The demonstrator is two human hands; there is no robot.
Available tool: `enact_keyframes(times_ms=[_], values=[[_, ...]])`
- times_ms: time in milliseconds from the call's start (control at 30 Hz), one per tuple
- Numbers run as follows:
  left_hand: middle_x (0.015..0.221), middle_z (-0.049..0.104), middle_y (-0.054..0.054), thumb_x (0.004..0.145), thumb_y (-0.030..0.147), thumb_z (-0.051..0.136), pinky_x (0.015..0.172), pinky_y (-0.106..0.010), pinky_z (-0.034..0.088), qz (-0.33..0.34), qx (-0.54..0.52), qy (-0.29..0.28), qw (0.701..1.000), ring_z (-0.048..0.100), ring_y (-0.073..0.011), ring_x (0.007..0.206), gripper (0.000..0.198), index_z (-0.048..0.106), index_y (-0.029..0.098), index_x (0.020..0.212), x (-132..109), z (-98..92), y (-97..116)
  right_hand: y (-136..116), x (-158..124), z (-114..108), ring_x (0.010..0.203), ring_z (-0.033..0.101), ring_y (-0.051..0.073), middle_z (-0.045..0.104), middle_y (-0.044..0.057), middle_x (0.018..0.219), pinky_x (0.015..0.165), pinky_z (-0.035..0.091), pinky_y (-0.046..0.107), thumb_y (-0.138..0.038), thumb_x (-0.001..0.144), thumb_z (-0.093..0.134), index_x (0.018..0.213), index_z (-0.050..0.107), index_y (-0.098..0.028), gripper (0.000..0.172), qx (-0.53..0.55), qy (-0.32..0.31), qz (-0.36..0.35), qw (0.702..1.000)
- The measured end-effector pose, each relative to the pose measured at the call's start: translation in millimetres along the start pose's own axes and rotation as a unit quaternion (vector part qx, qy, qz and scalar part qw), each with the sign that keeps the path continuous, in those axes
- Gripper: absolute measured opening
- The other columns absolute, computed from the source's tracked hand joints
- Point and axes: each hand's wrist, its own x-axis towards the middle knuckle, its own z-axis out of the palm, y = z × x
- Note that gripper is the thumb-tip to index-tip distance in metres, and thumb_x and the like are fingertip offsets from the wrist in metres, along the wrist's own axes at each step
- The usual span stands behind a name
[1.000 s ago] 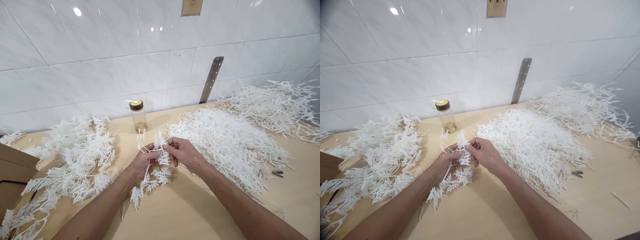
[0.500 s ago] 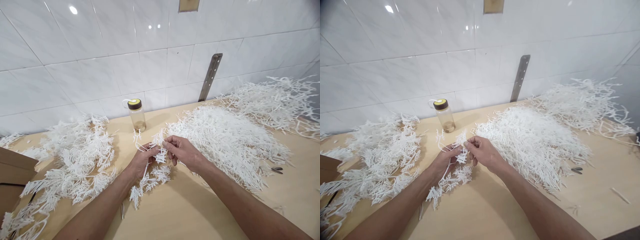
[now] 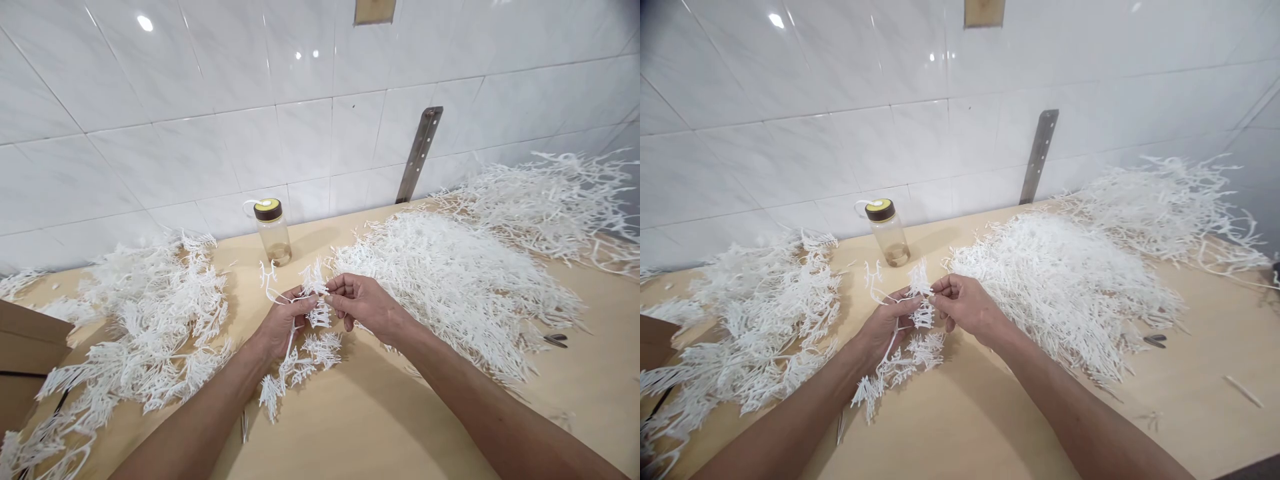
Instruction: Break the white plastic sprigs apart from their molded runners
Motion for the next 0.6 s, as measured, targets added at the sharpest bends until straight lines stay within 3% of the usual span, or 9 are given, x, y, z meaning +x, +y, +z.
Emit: enact_keyframes(times_ms=[167,433,600], values=[[0.07,0.069,-0.006,0.071,0.04,0.078,0.051,-0.029,0.05,0.0,0.003,-0.012,1.0,0.063,-0.0188,0.059,0.03,0.069,0.014,0.082,-2.2,4.2,1.1,-3.1,-2.3,4.7,0.051,0.052,0.009,0.056,-0.002,0.068,0.042,0.05,0.022,-0.036,0.076,0.073,0.088,0.059,-0.017,0.027,-0.018,-0.021,0.005,1.0],[0.073,0.069,-0.005,0.069,0.036,0.082,0.065,-0.029,0.049,0.063,0.014,0.007,0.998,0.063,-0.017,0.066,0.028,0.07,0.013,0.081,1.4,2.5,-1.8,-9.4,-5.0,-0.6,0.072,0.06,0.015,0.061,0.005,0.085,0.049,0.054,0.024,-0.042,0.078,0.072,0.099,0.063,-0.016,0.035,0.0,-0.044,-0.002,0.999],[0.074,0.067,-0.004,0.068,0.038,0.082,0.063,-0.027,0.047,0.043,0.063,0.016,0.997,0.061,-0.0154,0.065,0.029,0.07,0.014,0.079,-1.2,3.1,-0.2,-5.3,-0.7,-2.8,0.061,0.055,0.012,0.058,0.001,0.071,0.047,0.051,0.023,-0.051,0.082,0.066,0.089,0.064,-0.017,0.035,0.004,-0.002,0.008,1.0]])
